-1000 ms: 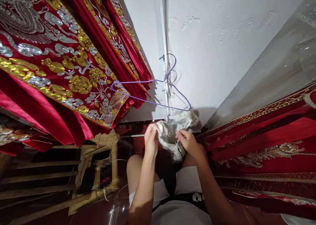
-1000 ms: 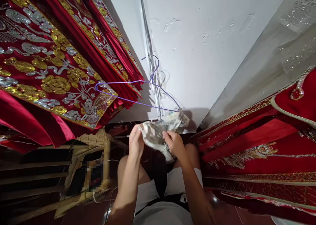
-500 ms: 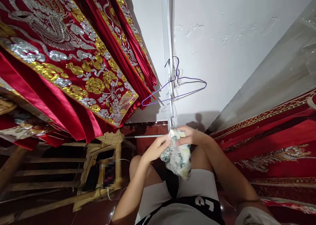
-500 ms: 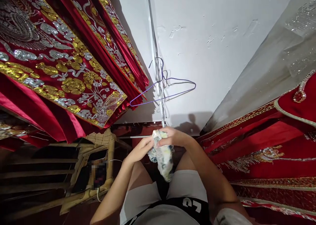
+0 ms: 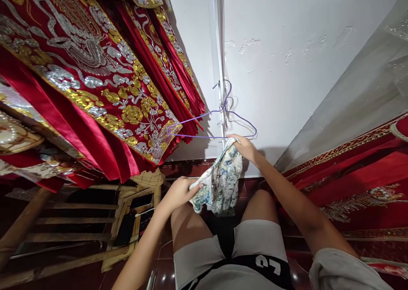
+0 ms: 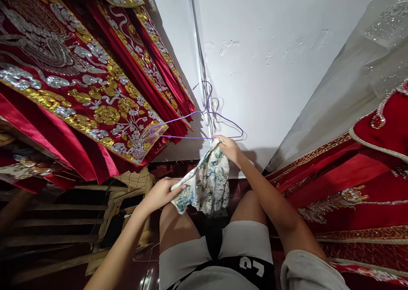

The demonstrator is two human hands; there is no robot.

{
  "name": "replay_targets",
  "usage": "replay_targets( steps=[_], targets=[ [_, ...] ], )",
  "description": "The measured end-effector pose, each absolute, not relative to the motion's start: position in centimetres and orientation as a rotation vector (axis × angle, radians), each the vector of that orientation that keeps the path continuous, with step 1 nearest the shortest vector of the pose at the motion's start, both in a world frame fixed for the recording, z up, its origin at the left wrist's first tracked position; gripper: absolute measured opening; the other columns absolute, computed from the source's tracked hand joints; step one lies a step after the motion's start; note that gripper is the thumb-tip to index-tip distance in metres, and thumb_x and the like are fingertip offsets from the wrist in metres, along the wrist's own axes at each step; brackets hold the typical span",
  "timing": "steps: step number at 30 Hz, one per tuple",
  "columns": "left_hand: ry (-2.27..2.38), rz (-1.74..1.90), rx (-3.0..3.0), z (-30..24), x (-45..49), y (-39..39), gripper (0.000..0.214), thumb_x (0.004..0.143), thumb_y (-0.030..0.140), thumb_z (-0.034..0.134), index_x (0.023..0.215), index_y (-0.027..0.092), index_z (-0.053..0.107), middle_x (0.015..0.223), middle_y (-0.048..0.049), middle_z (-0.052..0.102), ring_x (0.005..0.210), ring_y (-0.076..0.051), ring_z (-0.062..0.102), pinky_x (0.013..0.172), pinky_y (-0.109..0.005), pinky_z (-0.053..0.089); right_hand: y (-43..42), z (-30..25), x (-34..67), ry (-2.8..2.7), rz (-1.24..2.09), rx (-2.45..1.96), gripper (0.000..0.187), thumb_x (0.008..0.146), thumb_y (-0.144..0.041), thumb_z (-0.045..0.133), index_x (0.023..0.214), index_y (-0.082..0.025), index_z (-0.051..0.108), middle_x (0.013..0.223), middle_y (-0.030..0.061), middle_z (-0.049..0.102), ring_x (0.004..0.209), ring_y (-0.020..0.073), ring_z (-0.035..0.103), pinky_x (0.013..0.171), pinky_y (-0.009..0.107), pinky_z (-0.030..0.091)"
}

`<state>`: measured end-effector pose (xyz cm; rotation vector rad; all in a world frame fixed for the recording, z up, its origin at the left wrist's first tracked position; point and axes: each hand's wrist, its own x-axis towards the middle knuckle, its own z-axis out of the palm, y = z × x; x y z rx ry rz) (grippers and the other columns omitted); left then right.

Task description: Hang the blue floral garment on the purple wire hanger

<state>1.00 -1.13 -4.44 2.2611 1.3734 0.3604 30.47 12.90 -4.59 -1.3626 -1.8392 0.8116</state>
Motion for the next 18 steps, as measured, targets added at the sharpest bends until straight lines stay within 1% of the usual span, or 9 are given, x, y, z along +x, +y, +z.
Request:
replay_targets(
  steps=[3, 5, 6, 8, 10, 11, 13, 16, 18],
  targets=[
    [1.481, 0.272, 2.308, -4.8, -0.6, -0.2, 0.045, 0.101, 0.046, 0.042, 0.076, 0.021, 0.07, 0.072, -0.0065, 0.072, 0.07, -0.022, 0.066, 0.078, -0.032, 0.047, 11.5, -5.2, 31.4, -1.83, 0.73, -1.304, 0.024, 0.086, -0.028, 0.044, 0.088, -0.022, 0.068, 0.072, 0.0004, 0.06, 0.068, 0.0176, 0.049, 0.067, 0.028, 0.038],
    [1.592, 0.25, 2.29, -4.7, -1.4, 0.8, 0.041, 0.099, 0.043, 0.041, 0.088, 0.022, 0.075, 0.092, -0.0113, 0.079, 0.09, -0.029, 0.072, 0.092, -0.039, 0.05, 10.6, -5.1, 32.4, -1.849, 0.708, -1.264, 0.017, 0.083, -0.026, 0.045, 0.079, -0.022, 0.061, 0.063, -0.0022, 0.048, 0.06, 0.0154, 0.039, 0.061, 0.028, 0.031],
    [1.636, 0.281, 2.287, -4.5, -1.7, 1.4, 0.04, 0.097, 0.042, 0.041, 0.097, 0.021, 0.075, 0.105, -0.0132, 0.079, 0.102, -0.031, 0.072, 0.098, -0.042, 0.05, 10.1, -4.9, 33.0, -1.859, 0.699, -1.255, 0.014, 0.081, -0.025, 0.046, 0.076, -0.022, 0.058, 0.06, -0.0031, 0.043, 0.058, 0.0149, 0.034, 0.059, 0.028, 0.029],
    [1.676, 0.456, 2.312, -3.5, -1.7, 2.5, 0.042, 0.095, 0.04, 0.04, 0.109, 0.019, 0.073, 0.127, -0.0155, 0.073, 0.122, -0.032, 0.066, 0.108, -0.045, 0.047, 9.3, -4.3, 34.1, -1.864, 0.656, -1.281, 0.011, 0.08, -0.025, 0.047, 0.07, -0.023, 0.05, 0.058, -0.0039, 0.037, 0.056, 0.0147, 0.03, 0.056, 0.029, 0.024],
    [1.672, 0.737, 2.328, -2.0, -1.1, 3.5, 0.043, 0.096, 0.041, 0.038, 0.11, 0.018, 0.071, 0.135, -0.0156, 0.069, 0.13, -0.031, 0.061, 0.111, -0.044, 0.046, 8.6, -3.6, 35.0, -1.844, 0.6, -1.337, 0.015, 0.079, -0.025, 0.046, 0.065, -0.024, 0.042, 0.056, -0.004, 0.034, 0.055, 0.0148, 0.029, 0.056, 0.03, 0.022],
    [1.676, 0.867, 2.304, -1.3, -0.7, 4.0, 0.042, 0.097, 0.041, 0.038, 0.108, 0.018, 0.071, 0.13, -0.015, 0.071, 0.126, -0.031, 0.063, 0.108, -0.043, 0.048, 8.2, -3.3, 35.3, -1.836, 0.582, -1.355, 0.016, 0.079, -0.024, 0.046, 0.064, -0.024, 0.04, 0.056, -0.0039, 0.033, 0.055, 0.0148, 0.029, 0.056, 0.03, 0.022],
    [1.726, 1.045, 2.197, 0.0, 0.2, 5.0, 0.039, 0.096, 0.043, 0.039, 0.099, 0.018, 0.069, 0.109, -0.0117, 0.075, 0.106, -0.029, 0.068, 0.095, -0.04, 0.053, 7.7, -2.7, 35.5, -1.847, 0.572, -1.363, 0.015, 0.078, -0.023, 0.046, 0.064, -0.024, 0.04, 0.056, -0.0037, 0.035, 0.055, 0.015, 0.031, 0.056, 0.03, 0.023],
    [1.838, 1.19, 2.002, 0.7, 0.9, 6.7, 0.035, 0.093, 0.046, 0.044, 0.084, 0.019, 0.063, 0.078, -0.0043, 0.067, 0.076, -0.022, 0.062, 0.075, -0.033, 0.051, 7.2, -2.3, 35.1, -1.914, 0.556, -1.373, 0.013, 0.079, -0.024, 0.048, 0.066, -0.024, 0.047, 0.057, -0.0024, 0.043, 0.056, 0.0161, 0.036, 0.057, 0.03, 0.025],
    [1.896, 1.244, 1.919, 0.4, 1.0, 7.6, 0.034, 0.091, 0.048, 0.046, 0.078, 0.02, 0.058, 0.072, -0.0027, 0.064, 0.07, -0.021, 0.058, 0.073, -0.032, 0.048, 7.1, -2.3, 34.8, -1.938, 0.515, -1.394, 0.014, 0.082, -0.028, 0.05, 0.069, -0.023, 0.053, 0.059, -0.0004, 0.049, 0.058, 0.0173, 0.04, 0.058, 0.029, 0.027]
  ],
)
